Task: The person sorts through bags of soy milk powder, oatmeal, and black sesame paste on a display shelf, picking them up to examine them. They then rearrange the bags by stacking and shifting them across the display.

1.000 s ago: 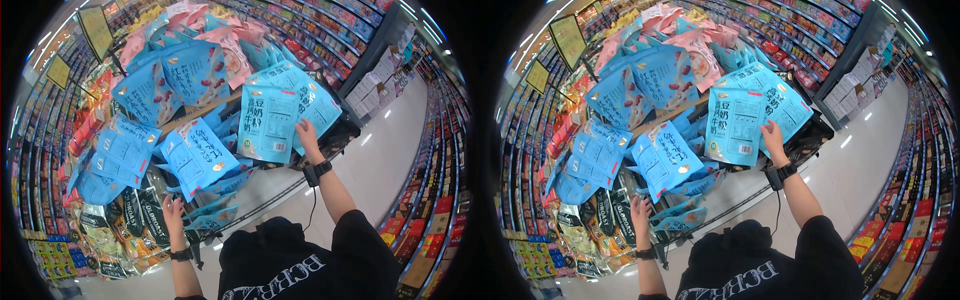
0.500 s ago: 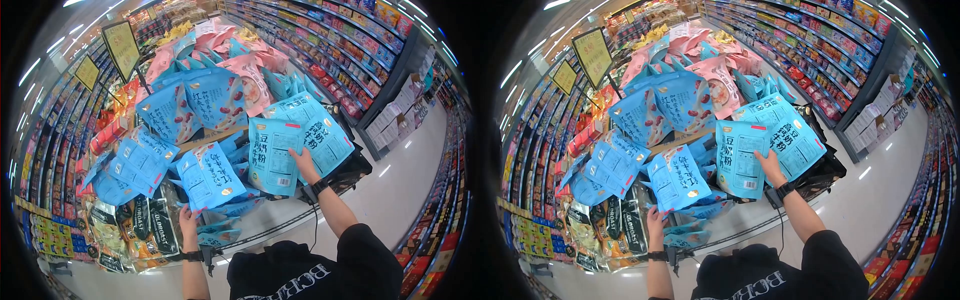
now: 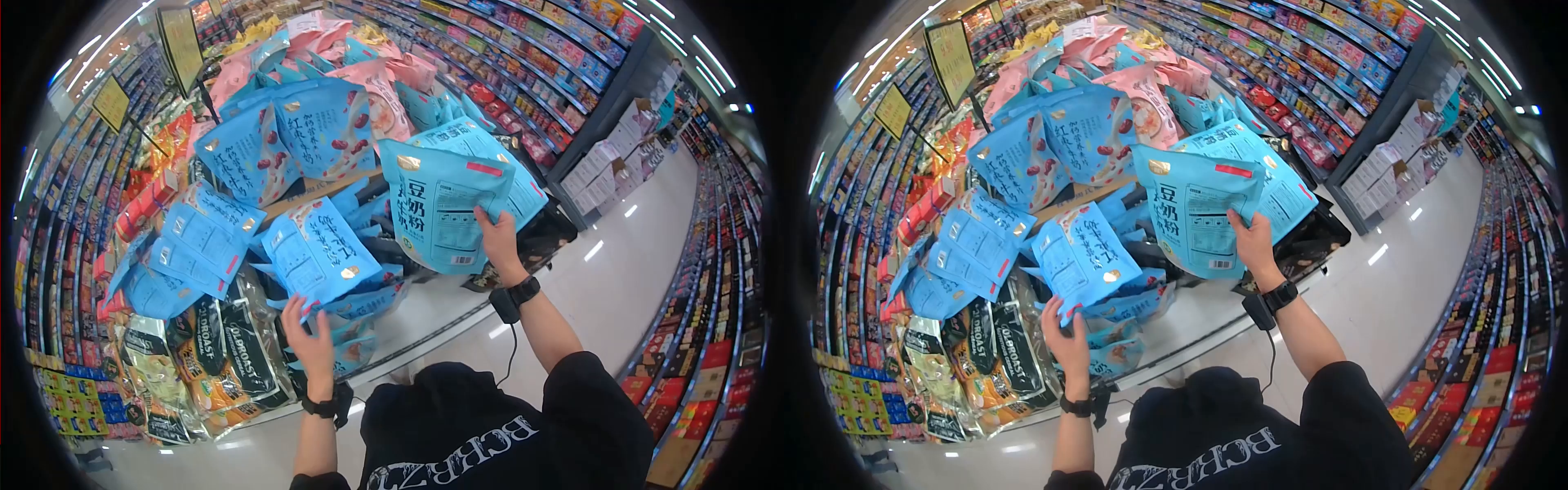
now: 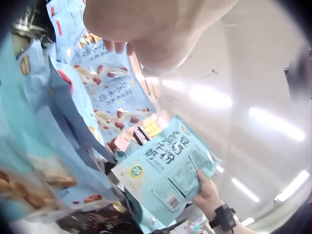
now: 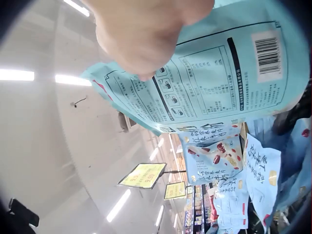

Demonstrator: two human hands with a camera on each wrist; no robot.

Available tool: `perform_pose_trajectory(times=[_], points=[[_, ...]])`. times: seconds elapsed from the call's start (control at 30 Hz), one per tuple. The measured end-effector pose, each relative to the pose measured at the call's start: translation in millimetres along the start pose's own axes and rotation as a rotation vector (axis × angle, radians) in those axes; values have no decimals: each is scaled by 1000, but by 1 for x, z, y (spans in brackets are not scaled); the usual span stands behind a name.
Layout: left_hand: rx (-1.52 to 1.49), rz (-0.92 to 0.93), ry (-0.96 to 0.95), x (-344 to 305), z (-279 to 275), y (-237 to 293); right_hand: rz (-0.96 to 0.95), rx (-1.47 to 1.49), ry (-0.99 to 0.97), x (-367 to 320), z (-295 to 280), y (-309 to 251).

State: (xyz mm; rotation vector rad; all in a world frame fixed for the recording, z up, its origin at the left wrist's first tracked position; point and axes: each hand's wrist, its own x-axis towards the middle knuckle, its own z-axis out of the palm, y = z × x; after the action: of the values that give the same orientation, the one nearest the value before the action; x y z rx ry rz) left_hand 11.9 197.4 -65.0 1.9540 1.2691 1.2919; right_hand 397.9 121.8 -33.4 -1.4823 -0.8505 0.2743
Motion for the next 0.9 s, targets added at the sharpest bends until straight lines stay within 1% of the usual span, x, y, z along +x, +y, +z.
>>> perform_pose_trajectory(times=[0.03,0.07,0.1,0.13,0.17,0.2,0.23,0.27,0.3,0.33,0.4,0.43,0.47,0.5,0.53,0.6,0.63,0.7,0.73,0.77,0.83,0.87,0.9], points=[[-133,5,-72,-2,9,9,-31,-37,3,-9,-5,-12],[-196,19,-183,-4,17,23,-73,-22,51,-21,-4,-25],[-350,-9,-295,-8,31,44,-69,-34,46,-32,-3,-41],[-429,22,-432,-10,44,65,-69,-61,75,-45,0,-57],[-473,100,-525,-15,62,76,-66,-85,100,-60,3,-68],[-453,176,-547,-23,77,93,-61,-84,89,-74,6,-73],[-420,194,-585,-29,82,116,-56,-86,80,-88,5,-79],[-438,166,-533,-37,88,129,-14,-229,-10,-100,4,-85],[-455,146,-478,-39,92,137,1,-296,-55,-107,4,-93],[-451,149,-472,-38,92,137,14,-364,-101,-115,5,-102],[-867,-124,-537,-36,91,134,-116,-155,-328,-126,11,-120],[-792,-137,-519,-41,103,116,-198,-127,-364,-129,15,-114],[-869,-267,-537,-43,108,104,-279,-96,-401,-133,18,-108],[-948,-395,-547,-41,111,98,-252,-57,-451,-133,17,-99],[-1013,-468,-545,-40,113,92,-254,-54,-456,-130,14,-94],[-1094,-599,-511,-39,115,93,-140,69,-622,-120,6,-89],[-1133,-624,-531,-41,121,85,-141,74,-626,-115,3,-86],[-1144,-723,-502,-44,127,84,-15,273,-624,-102,-2,-77],[-1131,-761,-456,-43,131,81,-178,28,-646,-87,-19,-70],[-1118,-803,-410,-44,134,77,-177,34,-648,-80,-32,-62],[-1147,-797,-369,-41,129,78,-535,-500,-147,-64,-50,-44],[-1150,-795,-357,-40,128,76,-534,-491,-151,-56,-57,-31],[-1152,-793,-344,-39,126,73,-237,-233,-274,-46,-61,-16]])
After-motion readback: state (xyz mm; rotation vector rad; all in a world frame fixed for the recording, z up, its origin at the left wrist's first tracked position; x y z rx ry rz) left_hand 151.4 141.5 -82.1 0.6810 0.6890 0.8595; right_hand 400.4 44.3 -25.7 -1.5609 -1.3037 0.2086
